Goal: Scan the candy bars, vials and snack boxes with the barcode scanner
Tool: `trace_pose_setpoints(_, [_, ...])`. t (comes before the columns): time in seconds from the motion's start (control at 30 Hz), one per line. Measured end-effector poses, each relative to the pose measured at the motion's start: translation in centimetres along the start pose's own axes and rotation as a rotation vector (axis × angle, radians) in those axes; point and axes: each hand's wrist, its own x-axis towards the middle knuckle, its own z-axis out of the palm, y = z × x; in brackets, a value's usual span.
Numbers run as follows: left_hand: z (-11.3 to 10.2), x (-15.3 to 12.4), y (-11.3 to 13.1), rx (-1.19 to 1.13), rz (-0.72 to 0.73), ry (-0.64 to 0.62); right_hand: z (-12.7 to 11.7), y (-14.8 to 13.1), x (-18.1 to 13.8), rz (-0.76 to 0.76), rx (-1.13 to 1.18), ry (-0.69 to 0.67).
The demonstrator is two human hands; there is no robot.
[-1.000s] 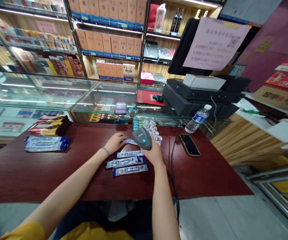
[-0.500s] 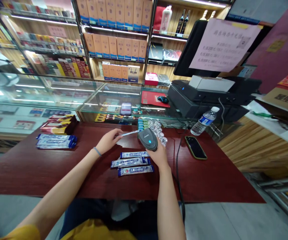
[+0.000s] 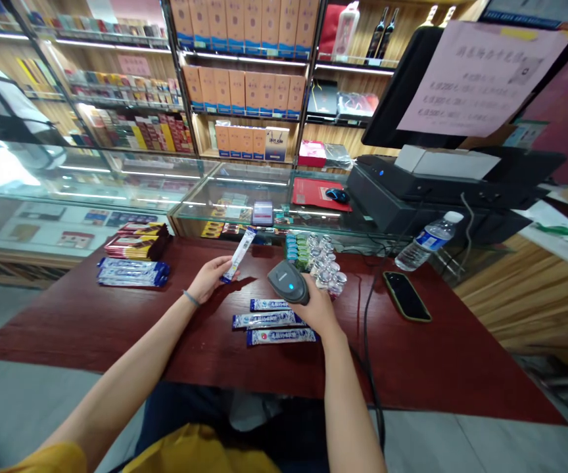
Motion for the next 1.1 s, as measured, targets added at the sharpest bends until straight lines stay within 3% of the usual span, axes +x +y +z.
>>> trace_pose_setpoints(0.13, [-0.4, 0.2, -0.2, -0.021, 0.015, 0.020, 0.2, -0.6, 0.0, -0.026, -0.054, -0.051])
trace_pose_setpoints(0.87, [-0.3, 0.0, 0.1, -0.080, 0.008, -0.012, 0.3, -0.4, 0.0, 0.014, -0.016, 0.006])
trace_pose_setpoints(1.1, [-1.3, -0.9, 3.1, 0.163, 0.250, 0.084, 0.6, 1.1, 0.1, 0.019, -0.016, 0.078])
